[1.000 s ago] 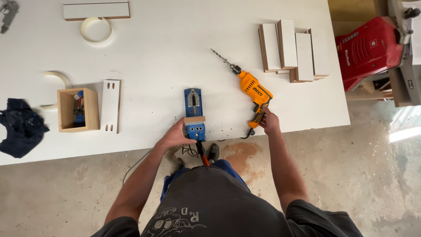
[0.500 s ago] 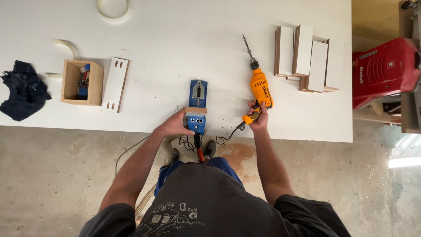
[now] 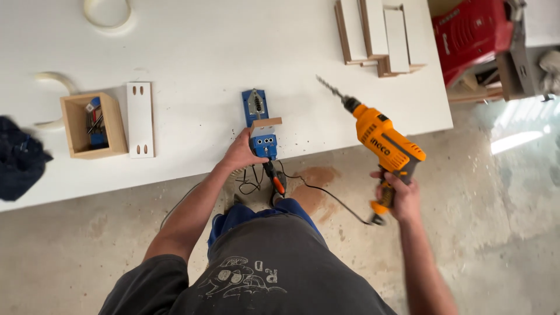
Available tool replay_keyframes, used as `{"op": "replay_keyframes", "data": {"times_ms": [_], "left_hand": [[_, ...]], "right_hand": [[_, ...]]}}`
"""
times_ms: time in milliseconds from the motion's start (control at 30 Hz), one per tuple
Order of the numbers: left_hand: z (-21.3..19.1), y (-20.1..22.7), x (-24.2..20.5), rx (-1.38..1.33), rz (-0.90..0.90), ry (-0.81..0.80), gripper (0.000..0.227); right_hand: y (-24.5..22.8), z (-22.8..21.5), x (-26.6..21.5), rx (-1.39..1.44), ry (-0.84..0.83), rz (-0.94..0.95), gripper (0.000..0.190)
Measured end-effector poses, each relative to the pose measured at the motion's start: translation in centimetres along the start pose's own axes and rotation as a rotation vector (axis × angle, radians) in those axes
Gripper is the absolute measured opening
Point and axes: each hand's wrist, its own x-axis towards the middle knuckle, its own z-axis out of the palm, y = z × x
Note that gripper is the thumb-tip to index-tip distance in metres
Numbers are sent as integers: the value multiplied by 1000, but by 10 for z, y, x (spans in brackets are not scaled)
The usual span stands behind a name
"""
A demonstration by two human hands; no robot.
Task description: The person uses a power drill to create holes in small wooden blocks. They secure each block in a blue jig on a white workbench, drill the holes, and then remove the block to place it aside. This process is repeated for several blocks throughout the video.
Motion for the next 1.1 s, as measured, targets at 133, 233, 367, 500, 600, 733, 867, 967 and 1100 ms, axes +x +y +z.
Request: {"op": "replay_keyframes", "data": {"times_ms": [133, 233, 367, 500, 600, 733, 867, 967, 1100], "left_hand": [[-16, 24, -10, 4, 41, -16, 108], [-18, 35, -15, -83, -50, 4, 106], [-19, 36, -15, -24, -54, 0, 104], [-15, 28, -14, -32, -51, 15, 101], [-15, 29, -13, -65, -38, 10, 101], [-14, 18, -15, -39, 112, 6, 91], [-14, 18, -18, -42, 128, 5, 91], [-11, 12, -15, -40, 133, 9, 92], [-10, 9, -13, -51, 147, 26, 93]], "right_hand": [[-73, 26, -101, -522, 155, 82, 17], [-100, 37, -146, -639, 196, 255, 20], [-119, 56, -177, -857, 168, 303, 19], [-122, 74, -183, -1068, 16, 190, 14], [-115, 78, -173, -1198, -66, 135, 23], [-115, 88, -169, -1148, -53, -117, 24], [-125, 103, -162, -1213, -109, -66, 25], [-125, 108, -155, -1239, -129, -74, 26], [-131, 121, -149, -1261, -157, -69, 26]]}}
